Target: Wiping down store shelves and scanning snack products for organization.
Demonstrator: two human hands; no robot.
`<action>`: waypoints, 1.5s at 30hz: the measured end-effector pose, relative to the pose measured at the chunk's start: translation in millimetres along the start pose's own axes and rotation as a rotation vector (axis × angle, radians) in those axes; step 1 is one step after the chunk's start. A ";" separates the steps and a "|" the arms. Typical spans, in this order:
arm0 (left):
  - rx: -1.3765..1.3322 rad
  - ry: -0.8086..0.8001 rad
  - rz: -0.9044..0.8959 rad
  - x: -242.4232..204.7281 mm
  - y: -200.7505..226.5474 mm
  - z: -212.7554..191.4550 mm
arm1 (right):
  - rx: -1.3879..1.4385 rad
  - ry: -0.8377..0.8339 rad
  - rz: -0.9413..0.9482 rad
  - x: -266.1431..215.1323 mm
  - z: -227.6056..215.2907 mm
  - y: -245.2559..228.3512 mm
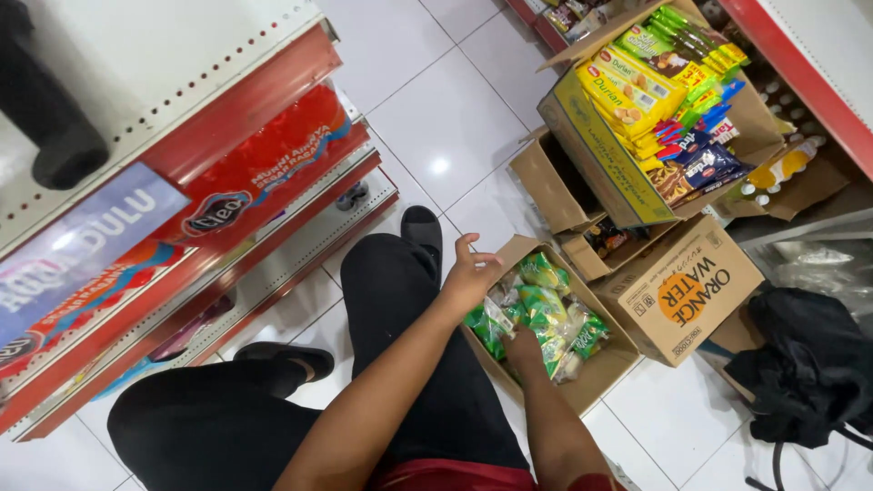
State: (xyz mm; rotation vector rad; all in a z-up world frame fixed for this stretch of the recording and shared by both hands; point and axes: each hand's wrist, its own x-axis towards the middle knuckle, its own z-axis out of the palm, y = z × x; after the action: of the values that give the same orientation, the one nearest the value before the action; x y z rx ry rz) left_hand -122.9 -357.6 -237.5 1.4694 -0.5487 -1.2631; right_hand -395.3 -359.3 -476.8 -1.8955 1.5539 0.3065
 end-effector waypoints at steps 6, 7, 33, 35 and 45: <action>-0.051 0.085 -0.171 9.2 4.0 5.7 | 0.073 -0.175 0.255 7.9 7.5 -33.6; -0.040 0.074 -0.153 12.1 -0.6 7.2 | 0.128 -0.212 0.289 6.2 4.7 -40.6; -0.050 -0.170 -0.346 -70.0 74.6 -24.9 | 0.652 0.393 -0.260 -176.6 -237.6 -245.9; -0.627 -0.409 -0.312 -82.2 69.0 -50.7 | 0.340 0.530 -0.793 -200.3 -244.3 -271.8; -0.938 0.060 0.025 -236.6 39.0 -214.9 | -0.105 -0.060 -1.605 -281.6 -231.7 -421.8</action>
State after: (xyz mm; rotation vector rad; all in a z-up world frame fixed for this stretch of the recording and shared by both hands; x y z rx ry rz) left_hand 3.0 -79.7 -134.5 0.6967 0.0920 -1.1992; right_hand -126.2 -248.9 -1.1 -2.5057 -0.3280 -0.2875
